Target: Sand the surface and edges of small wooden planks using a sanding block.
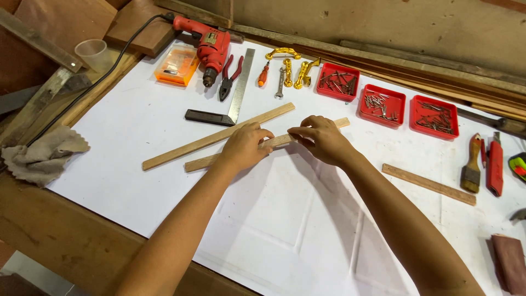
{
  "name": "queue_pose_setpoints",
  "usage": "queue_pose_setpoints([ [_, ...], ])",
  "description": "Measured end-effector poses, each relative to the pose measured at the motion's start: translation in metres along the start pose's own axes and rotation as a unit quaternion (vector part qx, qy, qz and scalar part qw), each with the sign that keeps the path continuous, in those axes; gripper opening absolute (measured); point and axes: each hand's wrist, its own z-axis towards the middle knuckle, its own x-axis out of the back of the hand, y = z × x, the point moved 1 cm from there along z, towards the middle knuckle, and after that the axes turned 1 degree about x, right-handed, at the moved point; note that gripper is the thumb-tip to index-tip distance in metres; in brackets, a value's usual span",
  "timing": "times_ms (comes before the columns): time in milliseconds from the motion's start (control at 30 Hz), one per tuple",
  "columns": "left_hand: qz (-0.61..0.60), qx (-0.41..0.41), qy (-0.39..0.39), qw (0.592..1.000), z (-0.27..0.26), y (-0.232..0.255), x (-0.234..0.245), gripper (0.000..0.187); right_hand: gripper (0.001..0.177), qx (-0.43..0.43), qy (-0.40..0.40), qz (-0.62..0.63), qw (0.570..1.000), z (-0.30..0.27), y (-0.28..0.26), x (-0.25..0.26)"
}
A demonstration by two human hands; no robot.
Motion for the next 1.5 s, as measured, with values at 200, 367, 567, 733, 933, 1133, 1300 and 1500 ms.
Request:
queue_pose_setpoints([
  [200, 0.043, 0.024, -0.016, 0.999, 0.007, -0.022, 0.008, 0.031, 0.035, -0.001, -0.032, 0.013, 0.999, 0.029, 0.005, -0.019],
  [367, 0.044, 0.024, -0.014, 0.999, 0.011, -0.025, 0.007, 0.031, 0.035, 0.009, -0.032, 0.024, 0.999, 0.037, 0.010, -0.022],
  [567, 0.074, 0.023, -0.005, 0.997, 0.018, -0.027, 0.004, 0.028, 0.034, 0.007, -0.024, 0.024, 0.999, 0.042, 0.012, -0.025],
  [733, 0.090, 0.041, -0.018, 0.995, 0.019, -0.024, 0.011, 0.030, 0.032, 0.015, -0.017, 0.017, 1.000, 0.039, 0.012, -0.026],
  [933, 0.081, 0.002, 0.020, 0.997, 0.018, -0.011, 0.008, 0.036, 0.035, 0.005, -0.001, 0.012, 1.000, 0.025, 0.006, -0.009],
  [1133, 0.050, -0.075, 0.066, 0.994, 0.013, 0.033, -0.003, 0.040, 0.035, -0.019, 0.014, -0.006, 1.000, -0.018, -0.008, 0.021],
  [1300, 0.036, -0.100, 0.024, 0.994, 0.007, 0.081, -0.018, 0.033, 0.032, -0.043, 0.012, 0.002, 0.999, -0.064, -0.024, 0.057],
  [1500, 0.031, -0.126, -0.025, 0.991, -0.002, 0.147, -0.046, 0.027, 0.030, -0.117, 0.041, 0.003, 0.992, -0.136, -0.038, 0.092],
])
